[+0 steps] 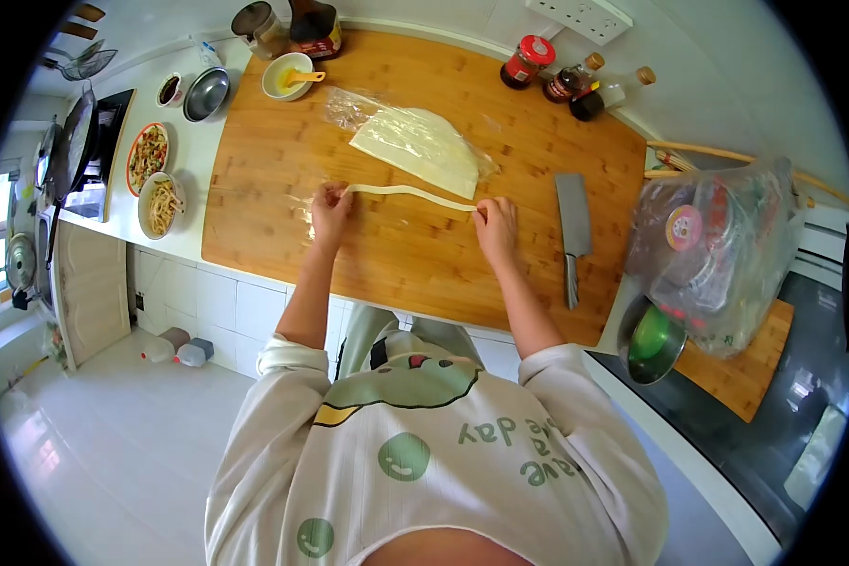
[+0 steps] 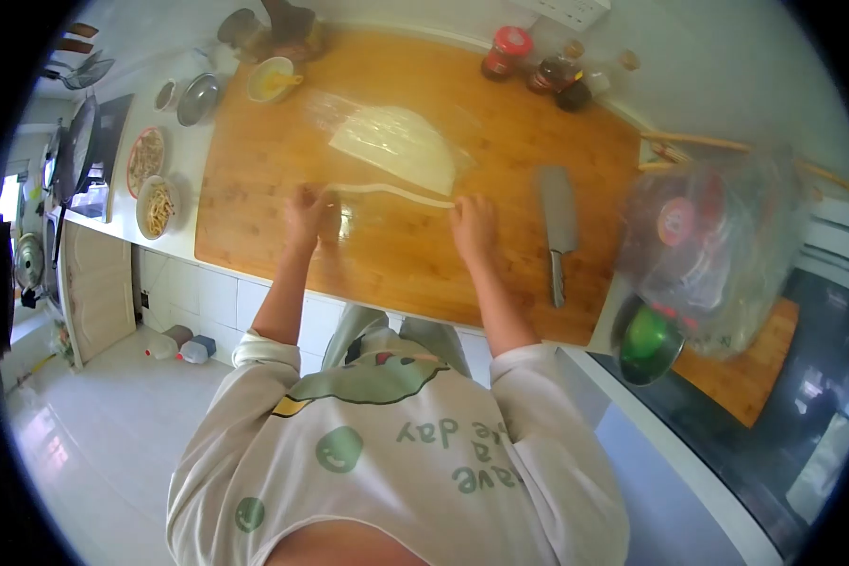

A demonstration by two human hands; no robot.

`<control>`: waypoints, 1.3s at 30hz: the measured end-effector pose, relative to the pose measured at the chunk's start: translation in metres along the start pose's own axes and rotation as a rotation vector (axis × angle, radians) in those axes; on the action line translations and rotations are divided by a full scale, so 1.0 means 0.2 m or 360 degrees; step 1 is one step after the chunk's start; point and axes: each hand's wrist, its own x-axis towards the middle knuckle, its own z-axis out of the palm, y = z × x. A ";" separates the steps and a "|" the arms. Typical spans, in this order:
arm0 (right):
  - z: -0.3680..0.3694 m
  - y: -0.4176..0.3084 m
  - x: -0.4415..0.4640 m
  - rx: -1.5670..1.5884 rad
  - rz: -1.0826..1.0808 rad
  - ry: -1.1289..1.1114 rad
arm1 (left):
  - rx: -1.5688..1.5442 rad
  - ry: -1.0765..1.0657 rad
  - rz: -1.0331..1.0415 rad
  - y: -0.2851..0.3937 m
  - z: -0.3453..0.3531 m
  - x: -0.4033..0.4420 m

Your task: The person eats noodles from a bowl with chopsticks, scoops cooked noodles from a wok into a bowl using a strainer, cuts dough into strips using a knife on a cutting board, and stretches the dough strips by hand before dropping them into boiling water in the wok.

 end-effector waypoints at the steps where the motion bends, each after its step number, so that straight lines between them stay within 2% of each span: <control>1: 0.01 -0.01 0.01 0.0004 -0.0002 0.0003 | -0.0501 -0.0058 -0.0213 0.02 0.00 0.00; 3: 0.04 0.04 0.04 0.0145 -0.0228 0.0156 | -0.0463 -0.0134 -0.0244 -0.02 -0.01 0.03; 4: 0.08 0.05 0.04 0.0142 -0.0235 0.0159 | -0.0426 -0.0210 -0.0282 -0.05 0.00 0.04; 6: 0.12 0.06 0.03 0.0894 0.0157 0.0108 | -0.0410 -0.0235 -0.0170 -0.07 -0.01 0.06; 7: 0.15 0.06 0.03 0.0889 0.0153 0.0109 | -0.0435 -0.0212 -0.0225 -0.08 -0.01 0.07; 9: 0.13 -0.05 0.04 0.2041 0.0736 0.0182 | -0.0461 -0.0193 -0.0277 -0.12 0.00 0.10; 10: 0.08 -0.09 0.05 0.2040 0.0734 0.0189 | -0.0585 -0.0202 -0.0327 -0.17 0.00 0.13; 11: 0.01 -0.16 0.07 0.2373 0.0831 0.0166 | -0.0710 -0.0211 -0.0378 -0.21 0.00 0.15; 12: -0.06 -0.21 0.08 0.2708 0.0925 0.0140 | -0.0712 -0.0216 -0.0373 -0.09 -0.03 0.12; 13: -0.13 -0.22 0.10 0.2710 0.0919 0.0142 | -0.1215 -0.0198 -0.0353 0.03 -0.10 0.08; 14: -0.22 -0.22 0.11 0.2959 0.0874 0.0218 | -0.1717 -0.0178 -0.0314 0.20 -0.17 0.03; 15: -0.31 -0.20 0.13 0.3207 0.0825 0.0291 | -0.1728 -0.0119 -0.0338 0.29 -0.25 0.01; 17: -0.50 -0.09 0.15 0.3299 0.0592 0.0275 | -0.2082 -0.0090 -0.0362 0.24 -0.44 0.03; 18: -0.59 -0.01 0.16 0.3259 0.0322 0.0273 | -0.2183 -0.0150 -0.0338 0.21 -0.56 0.05; 19: -0.69 0.04 0.16 0.3387 0.0404 0.0337 | -0.2282 -0.0213 -0.0312 0.18 -0.68 0.07; 22: -0.98 0.19 0.15 0.3342 0.0250 0.0362 | -0.2190 -0.0094 -0.0174 0.19 -0.97 0.03; 24: -1.12 0.29 0.16 0.3345 0.0188 0.0377 | -0.1997 0.0124 -0.0025 0.20 -1.14 0.01; 27: -1.26 0.39 0.19 0.3274 0.0083 0.0467 | -0.1909 0.0375 -0.0073 0.22 -1.37 0.00; 29: -1.30 0.43 0.22 0.3235 0.0121 0.0691 | -0.1939 0.0368 0.0023 0.27 -1.46 -0.02; 31: -1.35 0.35 0.23 0.3062 0.0100 0.0641 | -0.1948 0.0367 0.0090 0.41 -1.48 -0.08; 33: -1.43 0.17 0.23 0.2884 0.0076 0.0604 | -0.1577 0.0326 0.0268 0.62 -1.39 -0.17; 34: -1.46 0.04 0.23 0.2630 -0.0067 0.0386 | -0.1580 0.0326 0.0280 0.72 -1.33 -0.19; 36: -1.52 -0.26 0.23 0.2238 -0.0279 0.0078 | -0.0941 -0.0050 0.0501 0.94 -1.18 -0.24; 38: -1.56 -0.57 0.24 0.2067 -0.0433 -0.0072 | -0.1303 -0.0491 0.0632 1.23 -0.91 -0.33; 39: -1.57 -0.70 0.25 0.2019 -0.0509 -0.0131 | -0.0859 -0.0384 0.0753 1.45 -0.78 -0.44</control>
